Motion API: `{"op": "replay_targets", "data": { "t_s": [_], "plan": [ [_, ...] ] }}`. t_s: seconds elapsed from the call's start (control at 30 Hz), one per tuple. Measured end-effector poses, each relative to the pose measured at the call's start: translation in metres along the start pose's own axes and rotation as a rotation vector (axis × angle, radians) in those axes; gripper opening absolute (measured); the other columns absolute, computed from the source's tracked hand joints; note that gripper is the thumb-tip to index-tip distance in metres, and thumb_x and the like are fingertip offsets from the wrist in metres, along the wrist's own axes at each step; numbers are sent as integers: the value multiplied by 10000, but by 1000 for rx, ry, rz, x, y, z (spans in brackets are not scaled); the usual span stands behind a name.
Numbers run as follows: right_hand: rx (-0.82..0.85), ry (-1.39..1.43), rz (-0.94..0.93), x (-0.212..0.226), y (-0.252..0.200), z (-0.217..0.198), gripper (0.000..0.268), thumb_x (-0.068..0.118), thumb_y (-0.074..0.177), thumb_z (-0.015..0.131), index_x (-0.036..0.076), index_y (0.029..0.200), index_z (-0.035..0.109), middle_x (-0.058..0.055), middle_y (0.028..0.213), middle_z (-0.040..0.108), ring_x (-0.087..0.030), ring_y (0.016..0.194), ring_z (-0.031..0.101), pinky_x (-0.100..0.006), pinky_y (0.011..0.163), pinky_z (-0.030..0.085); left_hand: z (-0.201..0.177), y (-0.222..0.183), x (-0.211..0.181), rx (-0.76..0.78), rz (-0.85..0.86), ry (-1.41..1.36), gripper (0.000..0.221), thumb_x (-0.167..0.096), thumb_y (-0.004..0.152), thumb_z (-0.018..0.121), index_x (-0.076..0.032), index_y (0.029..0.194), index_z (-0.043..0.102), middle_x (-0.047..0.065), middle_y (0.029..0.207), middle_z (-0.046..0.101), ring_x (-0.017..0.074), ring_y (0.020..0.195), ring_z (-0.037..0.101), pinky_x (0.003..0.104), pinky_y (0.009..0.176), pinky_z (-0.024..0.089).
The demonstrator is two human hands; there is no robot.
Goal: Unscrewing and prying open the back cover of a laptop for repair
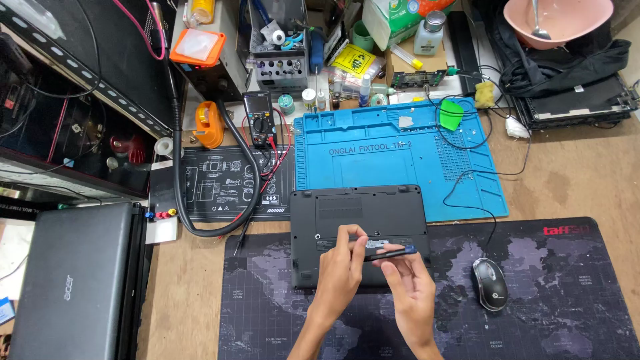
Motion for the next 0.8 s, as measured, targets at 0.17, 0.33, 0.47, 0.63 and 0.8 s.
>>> {"op": "replay_targets", "data": {
  "t_s": [0.17,0.33,0.47,0.63,0.8],
  "plan": [
    [56,9,-115,6,5,3,212,109,968,640,20,1158,675,-96,1080,703,-176,1040,683,-294,971,544,-2,-3,8,-21,-16,-13,189,-342,1100,412,-169,1090,485,-50,585,461,179,497,352,352,588,332],
    [-227,-946,-531,-14,3,-68,531,393,908,700,113,1355,645,-202,1425,494,-340,1357,481,-501,1176,399,-5,-5,22,-43,-34,-15,169,-312,1109,403,-169,1076,487,-58,559,349,144,504,269,344,563,303],
    [-507,-1267,-567,-40,-16,-136,451,258,870,887,159,1288,747,-285,1484,523,-435,1337,563,-572,1152,429,-1,-1,34,-22,-62,-12,159,-304,1107,405,-171,1083,489,-63,563,368,147,505,283,336,575,304],
    [-406,-1205,-393,-62,-22,-172,420,142,885,787,154,1300,719,-244,1511,456,-409,1220,613,-576,1067,521,26,4,23,81,-26,-7,169,-297,1116,389,-168,1088,496,-68,562,348,119,492,284,335,562,275],
    [-389,-1218,-295,-76,-22,-181,499,166,863,780,250,1348,700,-170,1470,544,-327,1259,605,-556,1017,496,39,7,16,115,10,15,168,-305,1114,399,-165,1113,491,-65,558,364,131,484,289,339,568,286]
  ]
}}
Point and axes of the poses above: each hand's wrist, its own y-axis towards the middle knuckle, its own z-axis out of the palm, x = y × z, the point moved 4 cm from there along y, towards the middle knuckle
